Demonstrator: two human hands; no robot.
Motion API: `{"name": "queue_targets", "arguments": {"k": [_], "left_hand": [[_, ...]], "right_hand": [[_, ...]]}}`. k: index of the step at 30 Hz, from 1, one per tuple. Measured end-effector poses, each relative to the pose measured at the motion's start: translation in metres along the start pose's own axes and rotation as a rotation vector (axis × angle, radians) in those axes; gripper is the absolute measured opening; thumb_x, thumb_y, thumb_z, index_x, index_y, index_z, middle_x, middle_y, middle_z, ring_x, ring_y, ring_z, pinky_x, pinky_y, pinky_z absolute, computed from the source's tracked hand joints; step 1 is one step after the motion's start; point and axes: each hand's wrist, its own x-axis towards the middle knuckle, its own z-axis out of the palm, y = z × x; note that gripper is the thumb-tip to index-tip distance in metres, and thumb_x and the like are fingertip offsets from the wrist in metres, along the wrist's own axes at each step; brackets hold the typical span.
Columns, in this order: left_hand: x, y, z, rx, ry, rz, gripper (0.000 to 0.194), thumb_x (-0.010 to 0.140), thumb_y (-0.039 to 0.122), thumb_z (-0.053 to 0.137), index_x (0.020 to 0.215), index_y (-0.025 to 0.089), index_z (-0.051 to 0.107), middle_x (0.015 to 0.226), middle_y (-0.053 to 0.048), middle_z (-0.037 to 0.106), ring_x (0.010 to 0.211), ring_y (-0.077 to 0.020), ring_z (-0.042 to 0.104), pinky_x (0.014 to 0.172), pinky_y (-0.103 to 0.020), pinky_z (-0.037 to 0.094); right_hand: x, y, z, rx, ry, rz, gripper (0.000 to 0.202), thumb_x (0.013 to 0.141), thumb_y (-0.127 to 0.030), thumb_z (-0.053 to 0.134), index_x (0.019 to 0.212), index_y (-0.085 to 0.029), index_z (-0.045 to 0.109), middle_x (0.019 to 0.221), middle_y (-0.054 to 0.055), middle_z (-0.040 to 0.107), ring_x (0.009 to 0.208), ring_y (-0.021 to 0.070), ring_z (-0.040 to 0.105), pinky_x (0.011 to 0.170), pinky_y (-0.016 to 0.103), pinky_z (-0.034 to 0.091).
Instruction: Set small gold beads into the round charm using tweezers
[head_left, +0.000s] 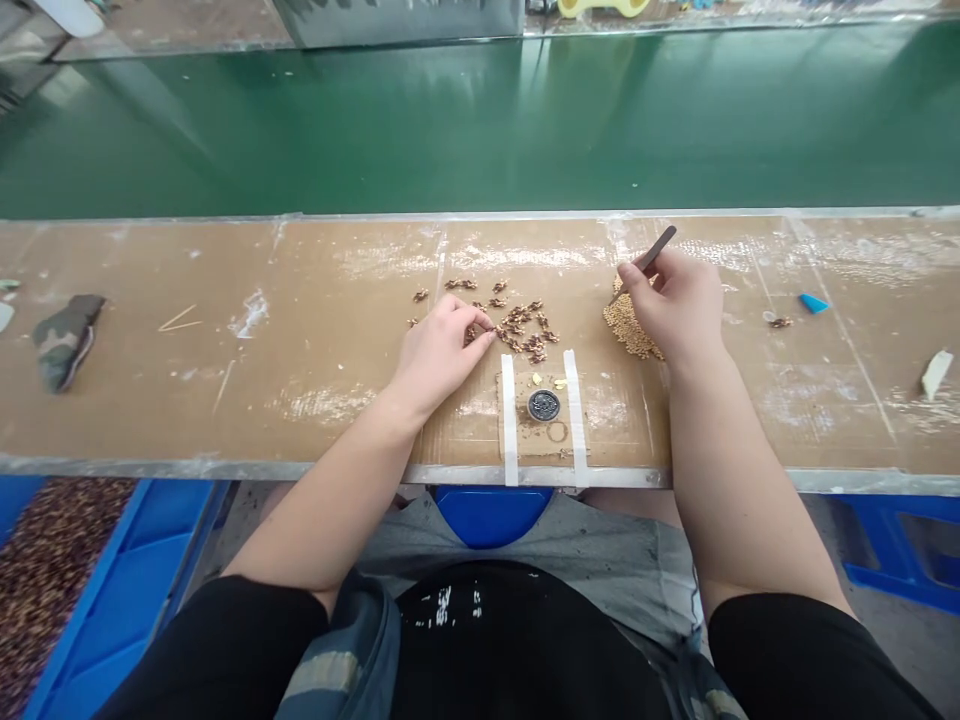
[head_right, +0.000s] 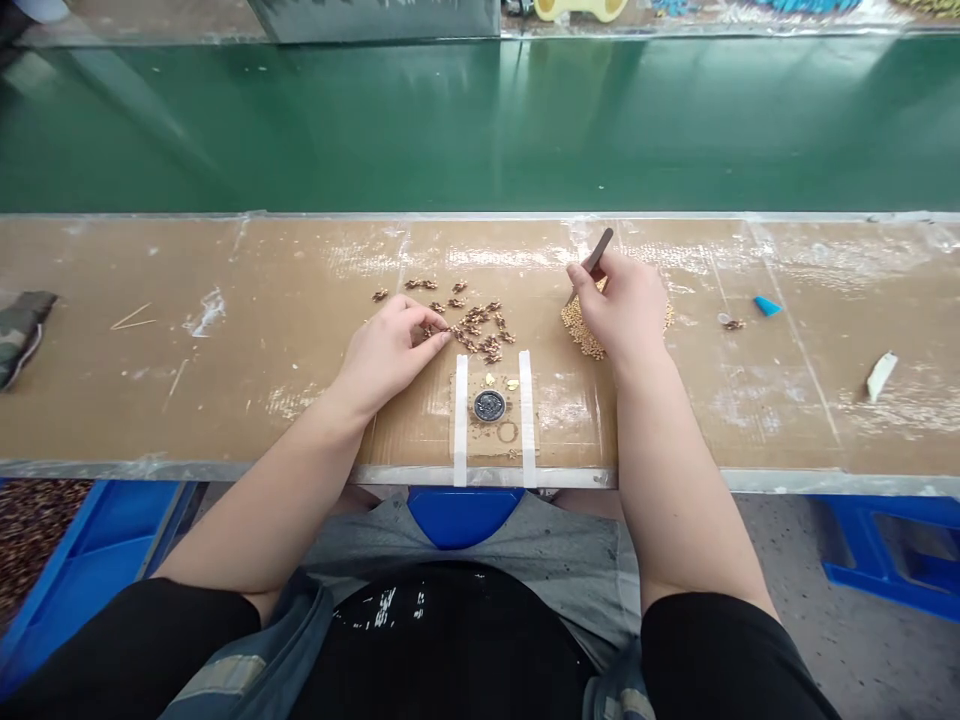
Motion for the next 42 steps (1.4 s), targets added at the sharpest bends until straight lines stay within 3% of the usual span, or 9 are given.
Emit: {"name": "queue_targets", "arguments": {"k": [4, 8, 13, 19, 32, 37, 42], "left_hand": [[-0.001, 0.007, -0.006, 0.095, -0.086, -0.070, 0.013, 0.105, 0.031, 0.069, 0.105, 0.023, 0.079, 0.120, -0.009, 0.072, 0.095, -0.0239, 0.067, 0.090, -0.045, 0.054], [-0.001, 0.005, -0.004, 0.067, -0.042, -0.043, 0.007, 0.102, 0.029, 0.072, 0.105, 0.024, 0.077, 0.115, -0.007, 0.073, 0.092, -0.0221, 0.067, 0.084, -0.040, 0.051], [-0.002, 0.002, 0.003, -0.119, 0.097, 0.094, 0.003, 0.100, 0.023, 0.073, 0.101, 0.023, 0.076, 0.101, -0.004, 0.071, 0.084, -0.0164, 0.062, 0.076, -0.033, 0.047], [-0.004, 0.007, 0.012, -0.359, 0.088, 0.257, 0.009, 0.101, 0.025, 0.072, 0.094, 0.021, 0.076, 0.089, -0.002, 0.068, 0.074, -0.0134, 0.055, 0.068, -0.029, 0.042], [-0.005, 0.011, 0.014, -0.488, 0.006, 0.165, 0.011, 0.098, 0.030, 0.072, 0.095, 0.020, 0.078, 0.091, -0.004, 0.074, 0.072, -0.0129, 0.055, 0.069, -0.030, 0.043], [-0.004, 0.013, 0.015, -0.743, -0.141, 0.084, 0.022, 0.100, 0.039, 0.073, 0.093, 0.020, 0.079, 0.090, -0.005, 0.078, 0.069, -0.0112, 0.057, 0.065, -0.027, 0.045], [0.001, 0.015, 0.023, -1.065, -0.402, -0.040, 0.029, 0.105, 0.046, 0.069, 0.109, 0.020, 0.082, 0.101, -0.007, 0.082, 0.047, -0.0022, 0.037, 0.046, -0.024, 0.027]], "right_hand": [[-0.001, -0.009, -0.005, -0.097, -0.082, 0.022, 0.031, 0.101, -0.053, 0.067, 0.094, -0.023, 0.074, 0.081, 0.006, 0.073, 0.071, 0.0229, 0.063, 0.068, 0.039, 0.042], [-0.001, -0.011, -0.005, -0.120, -0.103, 0.047, 0.031, 0.101, -0.052, 0.067, 0.096, -0.023, 0.074, 0.084, 0.007, 0.074, 0.073, 0.0236, 0.064, 0.070, 0.040, 0.043], [-0.002, -0.011, -0.002, -0.064, -0.081, 0.012, 0.027, 0.099, -0.049, 0.069, 0.096, -0.023, 0.076, 0.082, 0.007, 0.076, 0.073, 0.0232, 0.063, 0.068, 0.038, 0.042], [-0.003, -0.016, -0.003, -0.064, -0.061, 0.050, 0.026, 0.097, -0.048, 0.071, 0.094, -0.023, 0.076, 0.080, 0.006, 0.074, 0.068, 0.0221, 0.061, 0.067, 0.039, 0.041], [-0.003, -0.015, -0.001, -0.008, -0.049, 0.034, 0.027, 0.096, -0.050, 0.073, 0.090, -0.024, 0.075, 0.074, 0.005, 0.071, 0.065, 0.0219, 0.059, 0.065, 0.039, 0.040], [-0.011, -0.028, 0.005, 0.373, 0.036, -0.009, 0.034, 0.092, -0.058, 0.079, 0.085, -0.025, 0.075, 0.071, 0.003, 0.067, 0.061, 0.0176, 0.053, 0.061, 0.037, 0.040], [-0.028, -0.053, 0.021, 0.906, -0.062, -0.037, 0.047, 0.086, -0.074, 0.083, 0.082, -0.028, 0.074, 0.056, -0.004, 0.055, 0.049, 0.0115, 0.035, 0.051, 0.033, 0.031]]}}
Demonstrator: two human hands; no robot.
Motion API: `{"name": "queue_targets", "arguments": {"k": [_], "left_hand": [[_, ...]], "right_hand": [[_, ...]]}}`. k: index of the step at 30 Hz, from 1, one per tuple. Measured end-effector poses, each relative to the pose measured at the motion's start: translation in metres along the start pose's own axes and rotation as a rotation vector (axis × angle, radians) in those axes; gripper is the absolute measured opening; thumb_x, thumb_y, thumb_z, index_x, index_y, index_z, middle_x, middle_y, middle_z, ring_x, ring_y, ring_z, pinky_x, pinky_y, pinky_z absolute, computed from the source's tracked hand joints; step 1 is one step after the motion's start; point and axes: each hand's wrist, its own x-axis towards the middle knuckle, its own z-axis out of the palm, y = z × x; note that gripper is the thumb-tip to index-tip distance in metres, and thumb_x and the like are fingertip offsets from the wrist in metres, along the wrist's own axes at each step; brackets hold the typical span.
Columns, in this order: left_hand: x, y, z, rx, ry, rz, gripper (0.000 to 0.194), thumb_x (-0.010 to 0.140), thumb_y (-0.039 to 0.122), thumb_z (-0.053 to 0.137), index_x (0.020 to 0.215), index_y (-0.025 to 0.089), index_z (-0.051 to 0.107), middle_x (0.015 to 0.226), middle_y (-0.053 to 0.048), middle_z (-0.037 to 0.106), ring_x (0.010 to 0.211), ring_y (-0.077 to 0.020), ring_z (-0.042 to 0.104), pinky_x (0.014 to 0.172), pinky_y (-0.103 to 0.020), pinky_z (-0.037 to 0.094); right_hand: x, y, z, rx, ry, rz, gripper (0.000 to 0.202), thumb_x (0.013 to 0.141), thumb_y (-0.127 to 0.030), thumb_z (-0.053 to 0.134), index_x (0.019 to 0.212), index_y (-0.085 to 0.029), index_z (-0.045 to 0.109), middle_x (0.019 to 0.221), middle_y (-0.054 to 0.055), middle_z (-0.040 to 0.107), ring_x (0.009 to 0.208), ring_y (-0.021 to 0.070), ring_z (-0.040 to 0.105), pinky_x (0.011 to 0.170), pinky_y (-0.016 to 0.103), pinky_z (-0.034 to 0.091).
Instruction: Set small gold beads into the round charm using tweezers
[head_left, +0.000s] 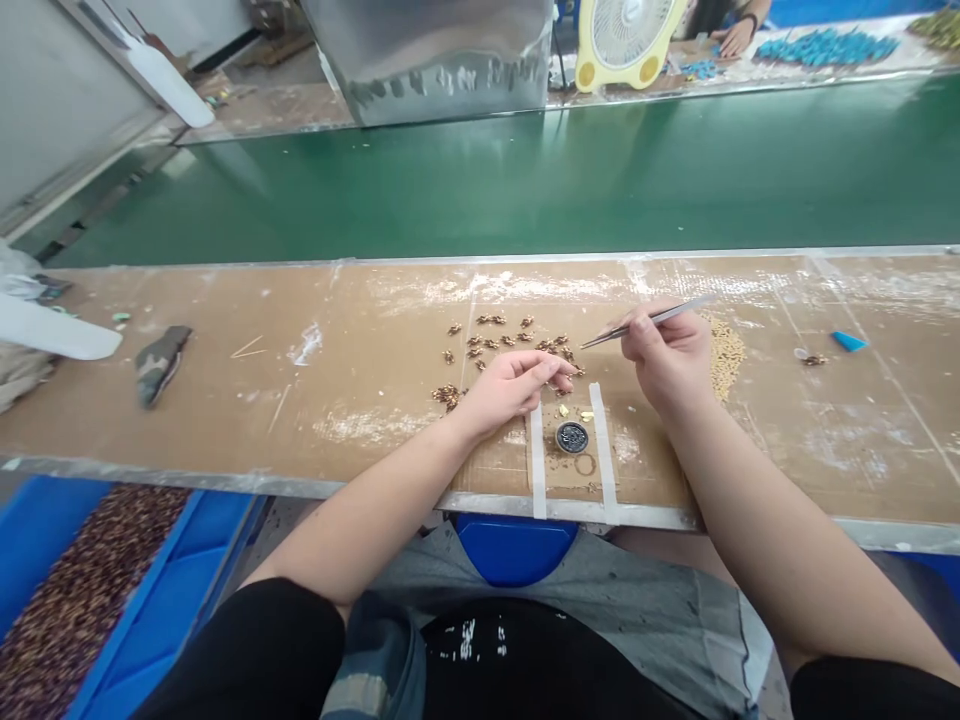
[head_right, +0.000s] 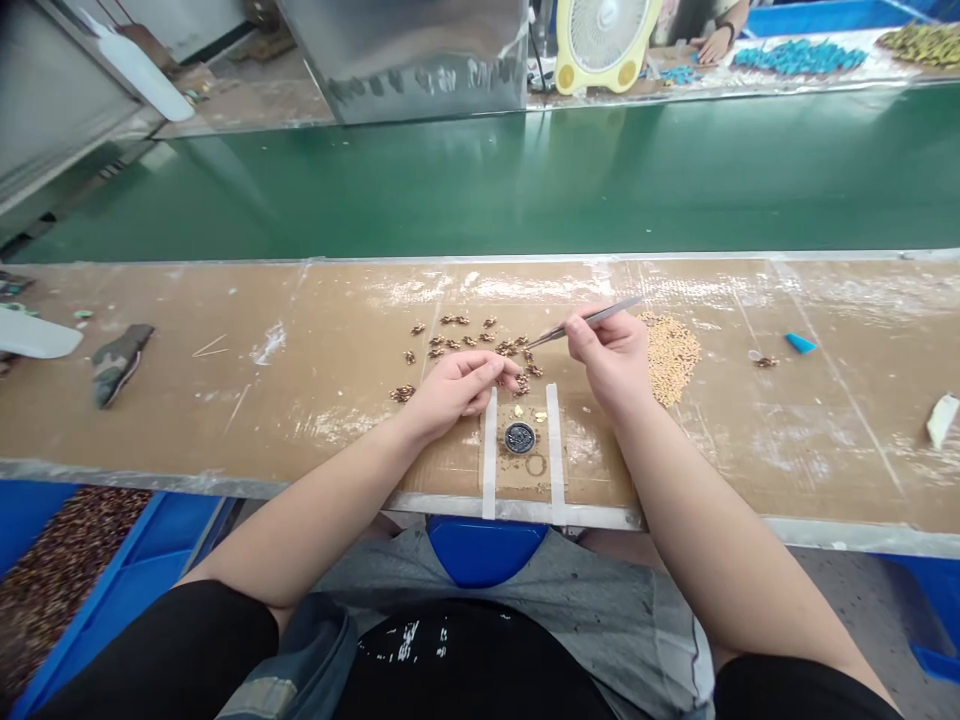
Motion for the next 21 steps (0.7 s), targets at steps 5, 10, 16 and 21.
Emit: {"name": "queue_targets", "arguments": {"k": [5, 10, 16, 21], "left_hand": [[0.0050, -0.0079, 0.0022, -0.189, -0.018, 0.012, 0.028, 0.105, 0.046, 0.071, 0.105, 0.018, 0.079, 0.098, -0.005, 0.081, 0.043, 0.0004, 0.038, 0.043, -0.023, 0.022], [0.0048, -0.0067, 0.0035, -0.226, -0.027, -0.010, 0.025, 0.104, 0.042, 0.072, 0.098, 0.018, 0.073, 0.092, -0.001, 0.077, 0.042, 0.0008, 0.037, 0.042, -0.023, 0.021], [0.0049, -0.0058, 0.0047, -0.252, -0.056, -0.022, 0.025, 0.106, 0.041, 0.071, 0.094, 0.019, 0.067, 0.089, 0.002, 0.072, 0.041, 0.0010, 0.038, 0.041, -0.022, 0.020], [0.0056, -0.0091, 0.0036, -0.267, -0.064, 0.008, 0.028, 0.105, 0.045, 0.072, 0.095, 0.019, 0.067, 0.087, 0.003, 0.071, 0.041, 0.0009, 0.038, 0.041, -0.022, 0.021]], "right_hand": [[-0.0066, -0.0004, 0.0117, 0.054, -0.096, 0.042, 0.046, 0.082, -0.072, 0.088, 0.079, -0.027, 0.078, 0.062, 0.000, 0.067, 0.049, 0.0108, 0.036, 0.049, 0.033, 0.030], [-0.0077, -0.0036, 0.0105, -0.012, -0.123, 0.070, 0.047, 0.080, -0.075, 0.088, 0.080, -0.029, 0.078, 0.068, 0.001, 0.070, 0.054, 0.0143, 0.044, 0.053, 0.035, 0.037], [-0.0090, -0.0070, 0.0128, -0.016, -0.116, 0.104, 0.050, 0.079, -0.078, 0.087, 0.079, -0.029, 0.079, 0.063, 0.000, 0.065, 0.054, 0.0144, 0.043, 0.052, 0.035, 0.036], [-0.0080, -0.0070, 0.0131, 0.018, -0.105, 0.082, 0.046, 0.083, -0.073, 0.086, 0.079, -0.028, 0.078, 0.059, -0.003, 0.057, 0.052, 0.0133, 0.041, 0.052, 0.034, 0.034]]}}
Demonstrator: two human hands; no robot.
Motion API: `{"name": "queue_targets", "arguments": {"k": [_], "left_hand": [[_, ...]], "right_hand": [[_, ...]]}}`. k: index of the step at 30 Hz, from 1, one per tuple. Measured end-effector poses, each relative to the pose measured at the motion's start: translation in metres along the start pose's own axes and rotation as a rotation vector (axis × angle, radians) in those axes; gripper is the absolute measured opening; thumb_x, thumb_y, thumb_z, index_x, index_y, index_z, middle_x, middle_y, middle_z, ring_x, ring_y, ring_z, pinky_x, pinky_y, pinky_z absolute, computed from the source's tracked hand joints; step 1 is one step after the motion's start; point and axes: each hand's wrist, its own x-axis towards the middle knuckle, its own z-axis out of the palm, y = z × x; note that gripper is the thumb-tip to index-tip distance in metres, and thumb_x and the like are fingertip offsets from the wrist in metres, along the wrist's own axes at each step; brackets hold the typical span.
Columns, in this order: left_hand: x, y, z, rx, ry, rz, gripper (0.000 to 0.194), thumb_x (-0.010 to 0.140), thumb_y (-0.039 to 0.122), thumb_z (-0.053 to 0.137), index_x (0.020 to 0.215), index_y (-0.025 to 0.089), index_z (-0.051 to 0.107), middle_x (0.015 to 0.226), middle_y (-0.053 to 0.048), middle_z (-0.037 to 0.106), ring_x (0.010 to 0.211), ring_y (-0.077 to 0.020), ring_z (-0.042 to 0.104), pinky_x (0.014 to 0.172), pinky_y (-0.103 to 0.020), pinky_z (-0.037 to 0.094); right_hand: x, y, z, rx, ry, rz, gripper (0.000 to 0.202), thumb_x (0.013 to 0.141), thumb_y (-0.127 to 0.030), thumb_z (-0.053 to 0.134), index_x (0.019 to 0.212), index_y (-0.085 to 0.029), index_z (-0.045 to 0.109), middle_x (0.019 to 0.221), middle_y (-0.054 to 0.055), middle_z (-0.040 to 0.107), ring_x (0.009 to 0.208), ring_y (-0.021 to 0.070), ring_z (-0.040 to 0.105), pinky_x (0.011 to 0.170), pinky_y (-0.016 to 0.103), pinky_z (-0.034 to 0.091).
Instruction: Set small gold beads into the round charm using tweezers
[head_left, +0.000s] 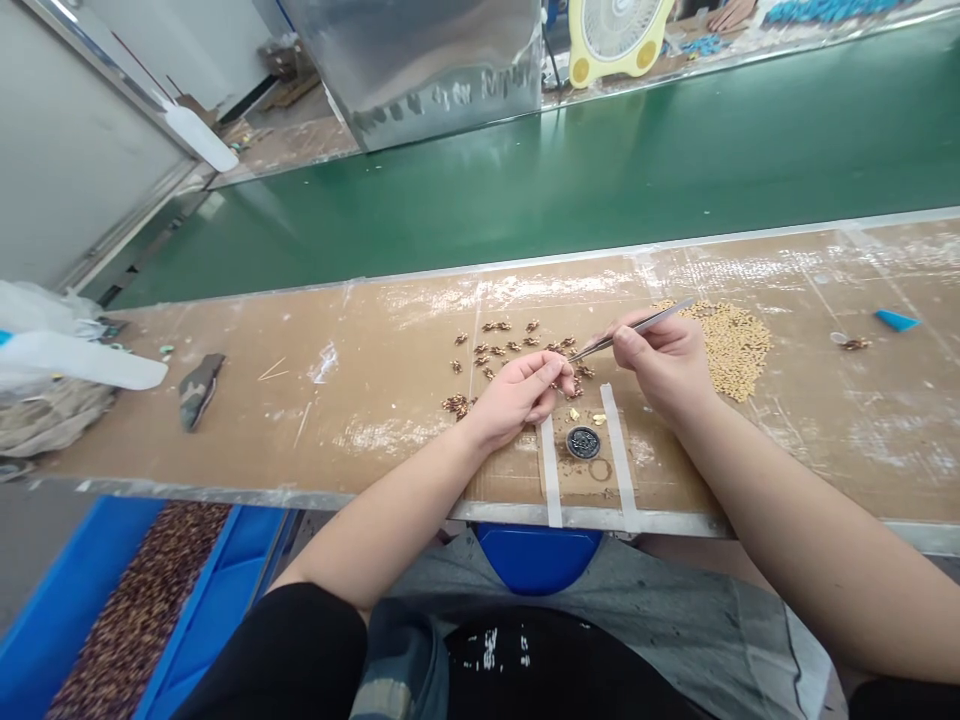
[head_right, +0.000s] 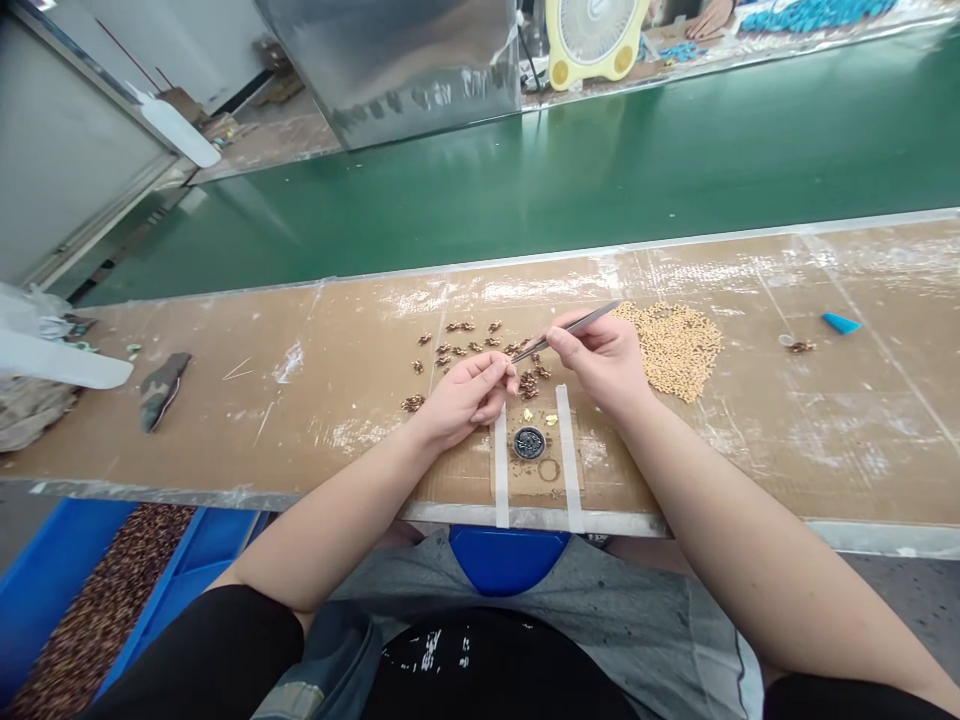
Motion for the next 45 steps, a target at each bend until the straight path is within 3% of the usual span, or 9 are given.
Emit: {"name": "queue_targets", "arguments": {"k": [10, 17, 25, 29, 35, 38, 41, 43, 45], "left_hand": [[0.000, -0.001, -0.001, 0.039, 0.014, 0.014, 0.033, 0.103, 0.050, 0.074, 0.097, 0.018, 0.069, 0.087, 0.003, 0.070, 0.042, 0.0011, 0.038, 0.041, -0.022, 0.021], [-0.001, -0.002, 0.000, 0.129, 0.039, 0.035, 0.035, 0.104, 0.053, 0.072, 0.097, 0.019, 0.069, 0.087, 0.001, 0.070, 0.045, -0.0007, 0.038, 0.043, -0.023, 0.024], [-0.001, -0.001, 0.000, 0.192, 0.027, 0.103, 0.042, 0.103, 0.060, 0.071, 0.099, 0.018, 0.069, 0.087, 0.000, 0.070, 0.047, -0.0018, 0.039, 0.045, -0.024, 0.027], [-0.002, 0.001, 0.002, 0.227, 0.028, 0.090, 0.041, 0.104, 0.060, 0.069, 0.100, 0.019, 0.068, 0.089, -0.001, 0.070, 0.049, -0.0030, 0.040, 0.046, -0.024, 0.029], [-0.004, 0.000, 0.001, 0.323, 0.058, 0.124, 0.040, 0.109, 0.059, 0.061, 0.106, 0.020, 0.071, 0.093, -0.003, 0.073, 0.051, -0.0054, 0.043, 0.048, -0.026, 0.033], [-0.007, 0.009, -0.005, 0.535, 0.165, 0.337, 0.037, 0.113, 0.053, 0.053, 0.109, 0.022, 0.073, 0.094, -0.005, 0.074, 0.062, -0.0100, 0.052, 0.055, -0.027, 0.041], [-0.017, 0.029, -0.016, 0.740, 0.448, 0.594, 0.031, 0.116, 0.043, 0.047, 0.112, 0.025, 0.072, 0.094, -0.006, 0.075, 0.069, -0.0136, 0.056, 0.061, -0.030, 0.045], [-0.028, 0.046, -0.025, 0.862, 0.693, 0.639, 0.027, 0.116, 0.037, 0.047, 0.113, 0.026, 0.071, 0.094, -0.005, 0.074, 0.069, -0.0142, 0.056, 0.063, -0.031, 0.045], [-0.042, 0.061, -0.035, 1.021, 0.799, 0.535, 0.019, 0.113, 0.033, 0.057, 0.110, 0.024, 0.073, 0.099, -0.006, 0.075, 0.072, -0.0141, 0.058, 0.066, -0.032, 0.046]], "right_hand": [[-0.001, -0.003, 0.000, -0.091, -0.016, 0.009, 0.030, 0.086, -0.057, 0.084, 0.078, -0.030, 0.075, 0.068, 0.001, 0.062, 0.066, 0.0197, 0.056, 0.059, 0.039, 0.046], [-0.001, -0.003, -0.001, -0.098, -0.003, 0.041, 0.031, 0.084, -0.059, 0.085, 0.079, -0.030, 0.076, 0.073, 0.003, 0.069, 0.069, 0.0210, 0.058, 0.058, 0.040, 0.046], [-0.002, -0.003, -0.001, -0.092, -0.011, 0.046, 0.029, 0.085, -0.056, 0.085, 0.080, -0.029, 0.075, 0.072, 0.003, 0.068, 0.066, 0.0195, 0.054, 0.058, 0.039, 0.042], [0.000, -0.001, -0.002, -0.083, -0.030, 0.043, 0.035, 0.085, -0.062, 0.085, 0.080, -0.029, 0.075, 0.063, -0.001, 0.059, 0.060, 0.0174, 0.048, 0.055, 0.037, 0.039], [0.000, 0.005, -0.005, -0.016, -0.042, 0.030, 0.044, 0.083, -0.072, 0.086, 0.080, -0.029, 0.076, 0.059, -0.001, 0.059, 0.053, 0.0141, 0.041, 0.051, 0.035, 0.035], [0.001, 0.008, -0.007, 0.048, -0.058, -0.002, 0.046, 0.080, -0.073, 0.088, 0.079, -0.029, 0.078, 0.063, 0.000, 0.066, 0.052, 0.0135, 0.044, 0.050, 0.034, 0.034], [0.004, 0.009, -0.010, 0.099, -0.112, -0.052, 0.041, 0.079, -0.068, 0.092, 0.077, -0.029, 0.080, 0.064, 0.002, 0.069, 0.053, 0.0141, 0.052, 0.048, 0.032, 0.035], [0.006, 0.007, -0.012, 0.121, -0.174, -0.086, 0.037, 0.080, -0.065, 0.093, 0.075, -0.029, 0.082, 0.065, 0.003, 0.072, 0.055, 0.0156, 0.059, 0.048, 0.032, 0.040], [0.007, 0.005, -0.013, 0.136, -0.240, -0.113, 0.033, 0.081, -0.061, 0.094, 0.074, -0.030, 0.084, 0.066, 0.004, 0.074, 0.056, 0.0177, 0.065, 0.051, 0.034, 0.049]]}}
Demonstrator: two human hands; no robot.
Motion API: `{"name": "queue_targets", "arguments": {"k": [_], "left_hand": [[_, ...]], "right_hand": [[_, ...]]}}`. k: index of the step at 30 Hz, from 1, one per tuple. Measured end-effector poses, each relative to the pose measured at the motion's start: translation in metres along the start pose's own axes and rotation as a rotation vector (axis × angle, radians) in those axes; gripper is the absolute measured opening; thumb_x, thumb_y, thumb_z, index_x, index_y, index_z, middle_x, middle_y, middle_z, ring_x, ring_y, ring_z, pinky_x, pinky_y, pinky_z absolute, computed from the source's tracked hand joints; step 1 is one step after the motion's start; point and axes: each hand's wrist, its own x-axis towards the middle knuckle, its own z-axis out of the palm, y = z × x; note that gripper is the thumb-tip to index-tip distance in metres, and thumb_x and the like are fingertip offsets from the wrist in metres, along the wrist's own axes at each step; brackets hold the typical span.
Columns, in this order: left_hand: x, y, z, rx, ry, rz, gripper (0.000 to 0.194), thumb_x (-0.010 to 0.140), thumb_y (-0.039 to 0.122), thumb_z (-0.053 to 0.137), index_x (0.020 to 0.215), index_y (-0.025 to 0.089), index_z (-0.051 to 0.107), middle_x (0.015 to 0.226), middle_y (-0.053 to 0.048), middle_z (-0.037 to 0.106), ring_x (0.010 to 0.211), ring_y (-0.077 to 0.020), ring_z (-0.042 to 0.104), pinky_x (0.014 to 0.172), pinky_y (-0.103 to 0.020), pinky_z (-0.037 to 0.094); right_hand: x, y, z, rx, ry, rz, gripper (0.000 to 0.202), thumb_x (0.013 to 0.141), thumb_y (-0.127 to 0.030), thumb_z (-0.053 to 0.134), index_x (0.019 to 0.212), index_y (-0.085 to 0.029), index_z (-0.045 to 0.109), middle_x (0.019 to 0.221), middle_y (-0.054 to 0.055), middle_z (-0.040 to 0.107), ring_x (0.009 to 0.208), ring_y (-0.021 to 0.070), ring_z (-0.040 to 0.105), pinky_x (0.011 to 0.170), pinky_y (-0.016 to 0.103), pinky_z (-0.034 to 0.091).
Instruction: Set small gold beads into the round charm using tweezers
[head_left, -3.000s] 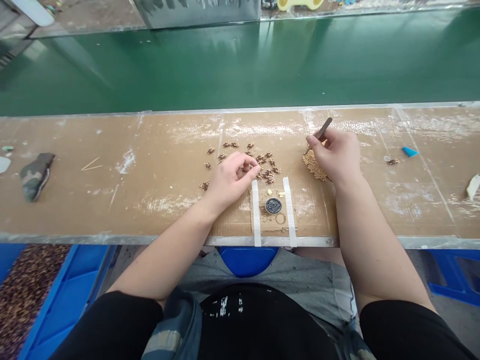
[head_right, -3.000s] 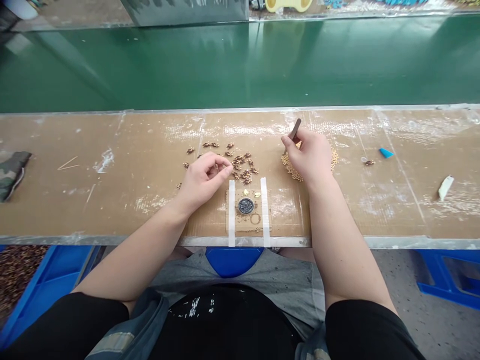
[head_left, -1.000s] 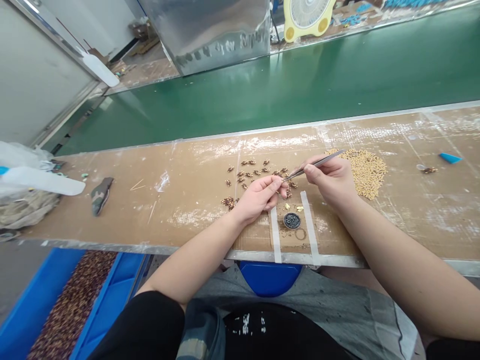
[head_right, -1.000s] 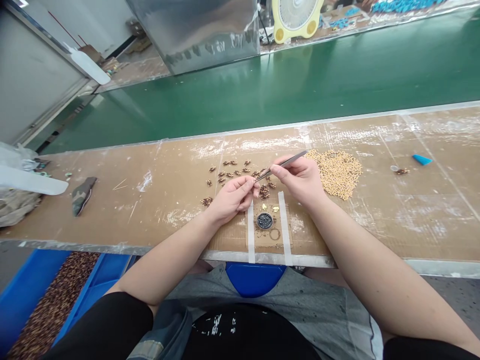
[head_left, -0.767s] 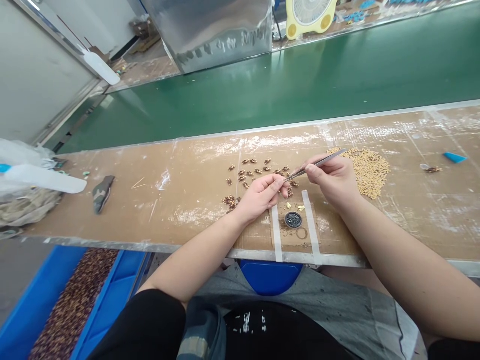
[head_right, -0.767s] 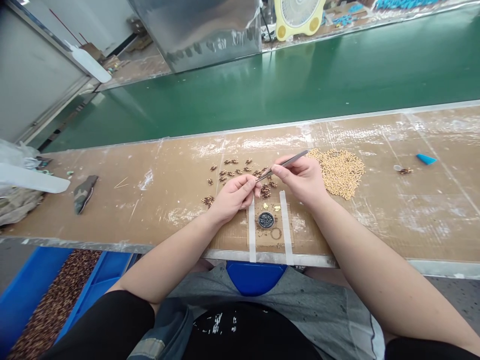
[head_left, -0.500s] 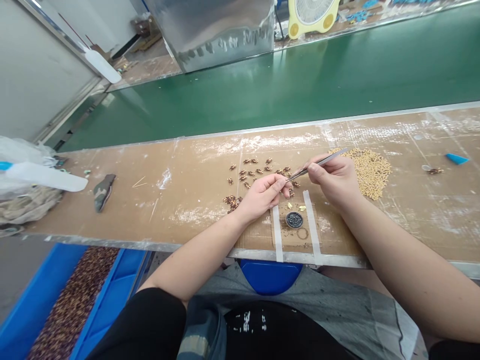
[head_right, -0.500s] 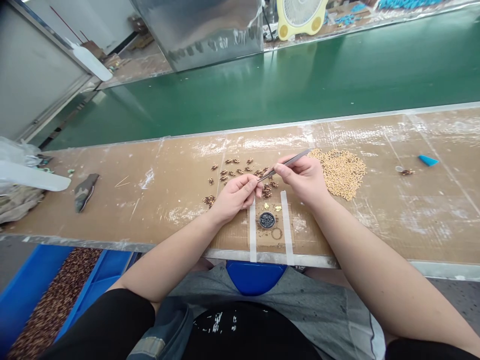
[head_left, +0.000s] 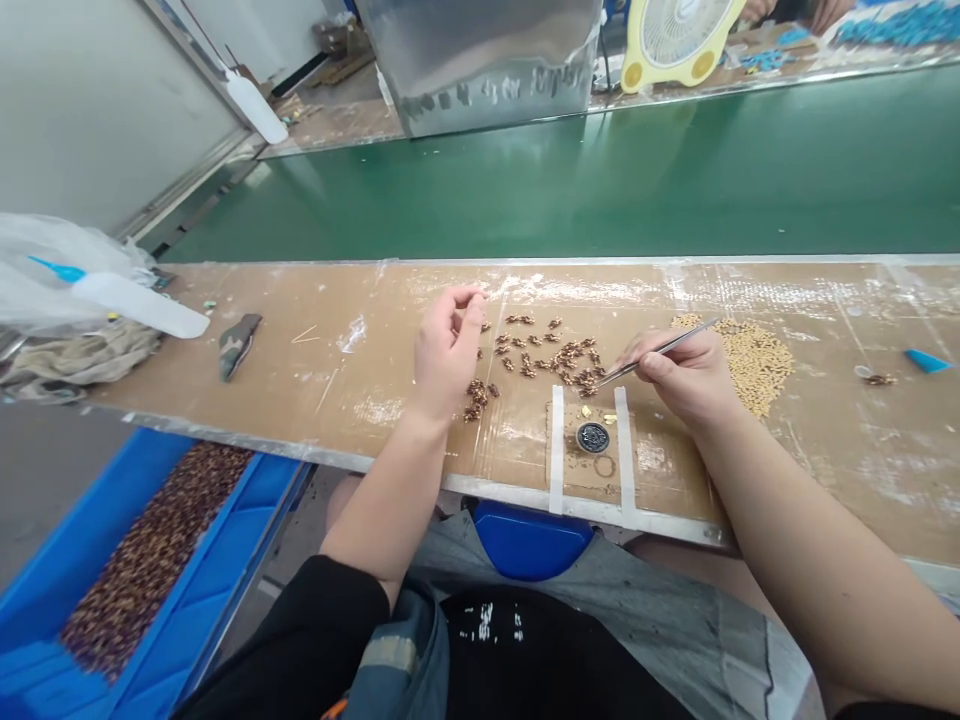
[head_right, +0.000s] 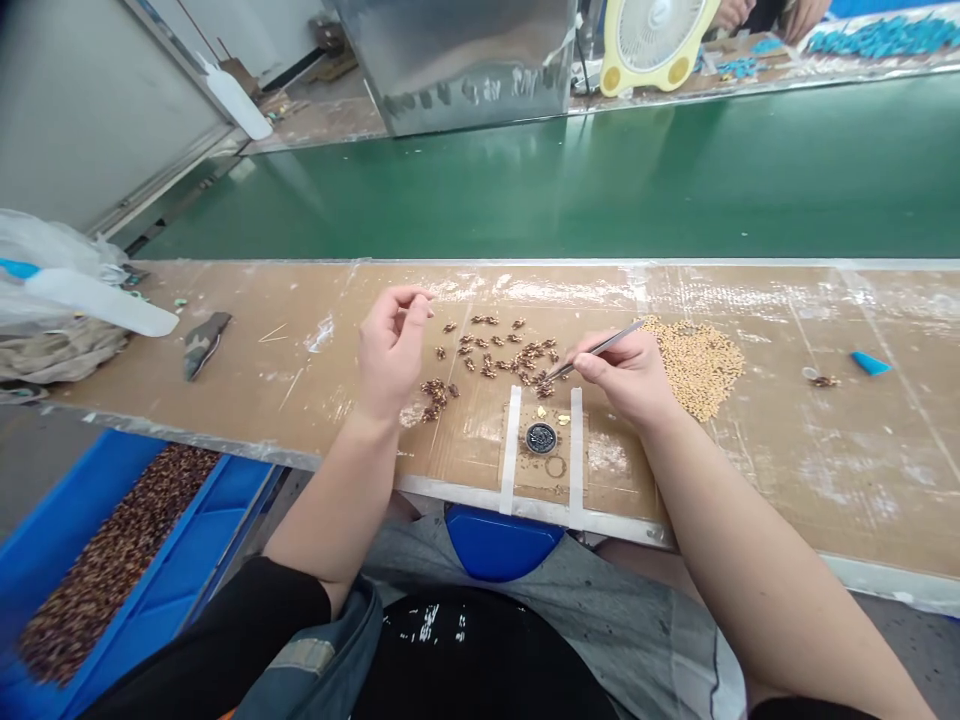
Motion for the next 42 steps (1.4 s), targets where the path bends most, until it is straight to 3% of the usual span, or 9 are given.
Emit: {"name": "queue_targets", "arguments": {"k": [3, 6, 12, 21, 25, 29, 34, 38, 42], "left_hand": [[-0.002, -0.005, -0.027, 0.257, -0.313, -0.031, 0.010, 0.104, 0.027, 0.072, 0.098, 0.022, 0.079, 0.107, -0.006, 0.078, 0.081, -0.0155, 0.065, 0.073, -0.031, 0.048], [-0.012, -0.008, -0.038, 0.379, -0.579, -0.039, 0.010, 0.102, 0.031, 0.075, 0.100, 0.024, 0.082, 0.116, -0.005, 0.078, 0.092, -0.0178, 0.071, 0.078, -0.032, 0.049], [-0.022, -0.005, -0.032, 0.518, -0.781, -0.014, 0.012, 0.104, 0.027, 0.071, 0.102, 0.024, 0.082, 0.119, -0.004, 0.078, 0.104, -0.0216, 0.073, 0.084, -0.033, 0.050], [-0.008, -0.002, -0.020, 0.581, -0.851, 0.057, 0.011, 0.104, 0.029, 0.067, 0.102, 0.020, 0.072, 0.110, -0.008, 0.079, 0.100, -0.0234, 0.071, 0.081, -0.035, 0.046], [-0.004, 0.013, -0.005, 0.344, -0.799, 0.071, 0.011, 0.107, 0.029, 0.064, 0.108, 0.020, 0.069, 0.106, -0.006, 0.081, 0.094, -0.0194, 0.072, 0.081, -0.033, 0.048], [0.004, 0.024, 0.029, -0.064, -0.682, 0.102, 0.010, 0.106, 0.029, 0.066, 0.111, 0.021, 0.068, 0.101, -0.004, 0.081, 0.093, -0.0168, 0.075, 0.084, -0.031, 0.054], [0.010, 0.019, 0.083, -0.498, -0.498, 0.061, 0.015, 0.106, 0.032, 0.071, 0.120, 0.025, 0.070, 0.096, 0.000, 0.078, 0.098, -0.0167, 0.078, 0.089, -0.032, 0.058], [0.000, 0.014, 0.097, -0.702, -0.481, -0.048, 0.011, 0.107, 0.019, 0.062, 0.113, 0.024, 0.071, 0.086, 0.002, 0.068, 0.079, -0.0100, 0.069, 0.074, -0.024, 0.053], [-0.011, 0.018, 0.090, -0.854, -0.717, -0.260, 0.024, 0.107, 0.009, 0.047, 0.097, 0.020, 0.065, 0.077, 0.004, 0.054, 0.054, -0.0049, 0.043, 0.051, -0.020, 0.034]], "right_hand": [[-0.002, -0.005, -0.002, 0.033, -0.093, -0.017, 0.023, 0.084, -0.054, 0.093, 0.078, -0.033, 0.088, 0.067, 0.004, 0.077, 0.057, 0.0195, 0.070, 0.056, 0.038, 0.058], [-0.004, -0.011, -0.003, 0.040, -0.190, -0.013, 0.014, 0.088, -0.048, 0.092, 0.084, -0.035, 0.090, 0.072, 0.004, 0.081, 0.061, 0.0207, 0.075, 0.058, 0.038, 0.062], [-0.003, -0.023, -0.002, -0.018, -0.363, -0.018, 0.009, 0.091, -0.040, 0.090, 0.088, -0.031, 0.090, 0.079, 0.004, 0.085, 0.069, 0.0193, 0.081, 0.062, 0.033, 0.066], [-0.003, -0.030, 0.000, -0.082, -0.494, -0.061, 0.004, 0.094, -0.029, 0.088, 0.090, -0.026, 0.088, 0.081, 0.002, 0.085, 0.071, 0.0152, 0.080, 0.065, 0.027, 0.066], [-0.003, -0.029, -0.001, -0.107, -0.489, -0.067, 0.005, 0.094, -0.030, 0.088, 0.090, -0.027, 0.088, 0.081, 0.002, 0.085, 0.072, 0.0162, 0.080, 0.066, 0.028, 0.066], [-0.002, -0.031, -0.001, -0.133, -0.486, -0.083, 0.006, 0.093, -0.032, 0.089, 0.089, -0.027, 0.088, 0.081, 0.002, 0.086, 0.069, 0.0163, 0.079, 0.064, 0.028, 0.065], [-0.002, -0.033, -0.001, -0.174, -0.472, -0.051, 0.011, 0.091, -0.038, 0.091, 0.086, -0.028, 0.089, 0.079, 0.004, 0.085, 0.067, 0.0187, 0.079, 0.061, 0.031, 0.065], [-0.005, -0.022, -0.004, -0.152, -0.346, -0.074, 0.017, 0.088, -0.045, 0.092, 0.085, -0.029, 0.089, 0.075, 0.003, 0.082, 0.063, 0.0188, 0.075, 0.059, 0.034, 0.063], [-0.008, -0.007, -0.006, -0.135, 0.002, -0.162, 0.030, 0.086, -0.059, 0.091, 0.079, -0.030, 0.085, 0.067, 0.001, 0.074, 0.053, 0.0146, 0.063, 0.053, 0.033, 0.054]]}}
